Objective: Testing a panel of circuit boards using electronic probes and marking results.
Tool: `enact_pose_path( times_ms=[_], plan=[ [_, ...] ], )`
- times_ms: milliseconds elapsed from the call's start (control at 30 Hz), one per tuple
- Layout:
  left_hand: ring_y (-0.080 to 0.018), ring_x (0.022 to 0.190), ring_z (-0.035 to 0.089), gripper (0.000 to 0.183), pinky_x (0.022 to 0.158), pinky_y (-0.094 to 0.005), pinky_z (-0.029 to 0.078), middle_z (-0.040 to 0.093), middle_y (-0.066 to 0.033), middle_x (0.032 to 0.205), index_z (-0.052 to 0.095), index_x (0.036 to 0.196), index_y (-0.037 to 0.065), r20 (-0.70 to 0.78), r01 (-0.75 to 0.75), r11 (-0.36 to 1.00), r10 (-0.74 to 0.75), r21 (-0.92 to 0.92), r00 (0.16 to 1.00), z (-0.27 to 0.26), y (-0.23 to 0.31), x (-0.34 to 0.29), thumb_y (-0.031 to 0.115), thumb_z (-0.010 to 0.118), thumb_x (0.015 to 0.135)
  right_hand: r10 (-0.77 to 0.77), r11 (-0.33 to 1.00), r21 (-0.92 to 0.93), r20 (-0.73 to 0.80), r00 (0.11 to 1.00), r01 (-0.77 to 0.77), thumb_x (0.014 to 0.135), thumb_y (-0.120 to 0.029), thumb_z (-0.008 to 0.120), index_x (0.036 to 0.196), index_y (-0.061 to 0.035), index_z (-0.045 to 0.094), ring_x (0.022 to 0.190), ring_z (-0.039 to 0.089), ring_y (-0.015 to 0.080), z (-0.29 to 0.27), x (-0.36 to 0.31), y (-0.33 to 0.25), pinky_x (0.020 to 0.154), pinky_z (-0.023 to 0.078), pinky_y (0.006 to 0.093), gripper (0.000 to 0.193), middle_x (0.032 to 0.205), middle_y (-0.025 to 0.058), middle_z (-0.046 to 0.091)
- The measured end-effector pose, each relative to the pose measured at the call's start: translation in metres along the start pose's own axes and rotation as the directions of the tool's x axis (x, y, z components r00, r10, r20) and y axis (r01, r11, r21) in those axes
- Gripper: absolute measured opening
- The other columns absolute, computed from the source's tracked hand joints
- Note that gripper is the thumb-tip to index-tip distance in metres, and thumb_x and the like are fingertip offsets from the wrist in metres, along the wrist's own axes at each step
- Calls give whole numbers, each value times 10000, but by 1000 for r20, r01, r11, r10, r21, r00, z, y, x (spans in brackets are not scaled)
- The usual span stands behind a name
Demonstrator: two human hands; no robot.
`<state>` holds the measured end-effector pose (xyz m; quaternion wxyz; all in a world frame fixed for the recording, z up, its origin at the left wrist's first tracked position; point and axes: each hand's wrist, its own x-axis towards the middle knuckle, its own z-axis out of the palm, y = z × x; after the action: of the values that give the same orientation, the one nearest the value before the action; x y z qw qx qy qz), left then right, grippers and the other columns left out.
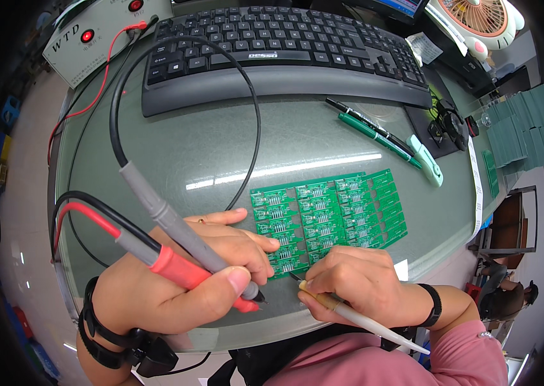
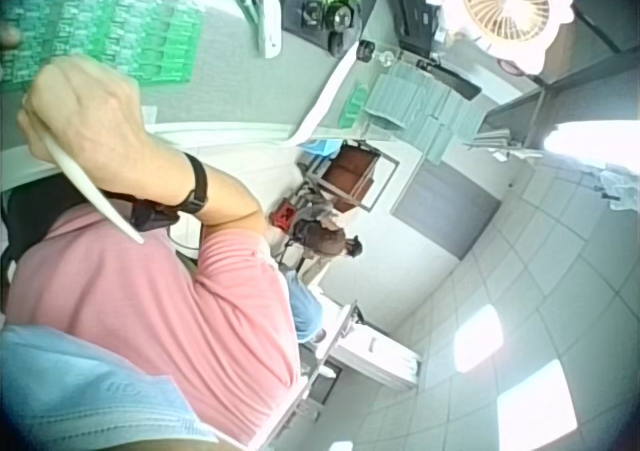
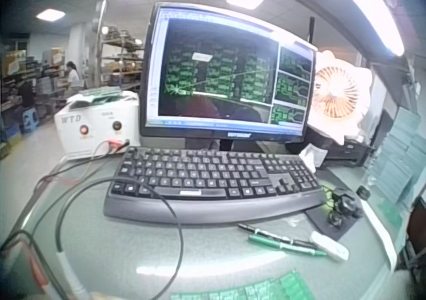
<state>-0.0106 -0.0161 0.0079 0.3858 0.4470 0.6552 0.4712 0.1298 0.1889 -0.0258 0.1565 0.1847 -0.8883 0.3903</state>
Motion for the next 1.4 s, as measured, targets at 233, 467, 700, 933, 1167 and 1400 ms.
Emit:
enact_pose_path(
  times_ms=[233, 467, 700, 933, 1167, 1400],
  plan=[
    [-350, 1081, 623, 389, 1086, -546, 263, 702, -117, 951, 678, 864, 38, -14, -6, 1000, 6, 5, 1000, 0, 2, 0, 310, 399, 855, 57, 993, 104, -58, 997, -51, 694, -52, 758, 824, -51, 563, 576, 607, 217, -4, 3, -3, 476, 476, 291, 234, 743, 68, 621],
    [-319, 1096, 606, 372, 1093, -501, 289, 681, -118, 1004, 654, 910, 4, -78, -63, 985, 51, -159, 996, 0, 6, -3, 279, 404, 924, 16, 916, -388, 289, 957, 102, 683, -444, 747, 1095, -56, 549, 1167, 512, 286, -73, 38, 7, 967, 375, 453, 599, 1185, 94, 595],
    [-355, 1178, 534, 580, 1090, -452, 283, 588, -225, 1217, 679, 816, -39, -324, -190, 978, 154, -83, 934, 3, 7, 7, 393, 303, 907, -43, 900, -400, 317, 947, 175, 587, -420, 827, 1083, -69, 494, 1154, 518, 258, -66, 29, 34, 1034, 304, 550, 692, 1155, 109, 562],
    [-306, 1127, 523, 537, 1035, -399, 321, 608, -228, 1120, 648, 811, -48, -318, -5, 986, -48, -165, 947, 26, 42, 12, 362, 321, 926, -449, 753, -506, 71, 891, 420, 545, -324, 822, 1036, -40, 514, 1109, 547, 295, -70, 17, 16, 979, 359, 602, 646, 1038, 142, 606],
    [-240, 797, 575, 469, 822, -357, 439, 580, -124, 744, 576, 751, -55, -566, -278, 891, 28, -360, 824, 34, 49, 14, 340, 391, 922, -403, 901, -308, -330, 854, 306, 586, -298, 835, 1064, -69, 468, 1208, 471, 326, -133, -11, 1, 1016, 338, 562, 645, 1277, 156, 511],
    [-232, 727, 581, 491, 731, -372, 489, 605, -122, 733, 589, 698, -32, -460, -238, 811, -42, -534, 887, 70, 60, 51, 358, 389, 918, -29, 806, 558, -297, 955, 198, 680, -365, 836, 1174, -25, 350, 1192, 496, 317, -80, -25, -6, 985, 390, 397, 772, 1364, 191, 415]
  ],
)
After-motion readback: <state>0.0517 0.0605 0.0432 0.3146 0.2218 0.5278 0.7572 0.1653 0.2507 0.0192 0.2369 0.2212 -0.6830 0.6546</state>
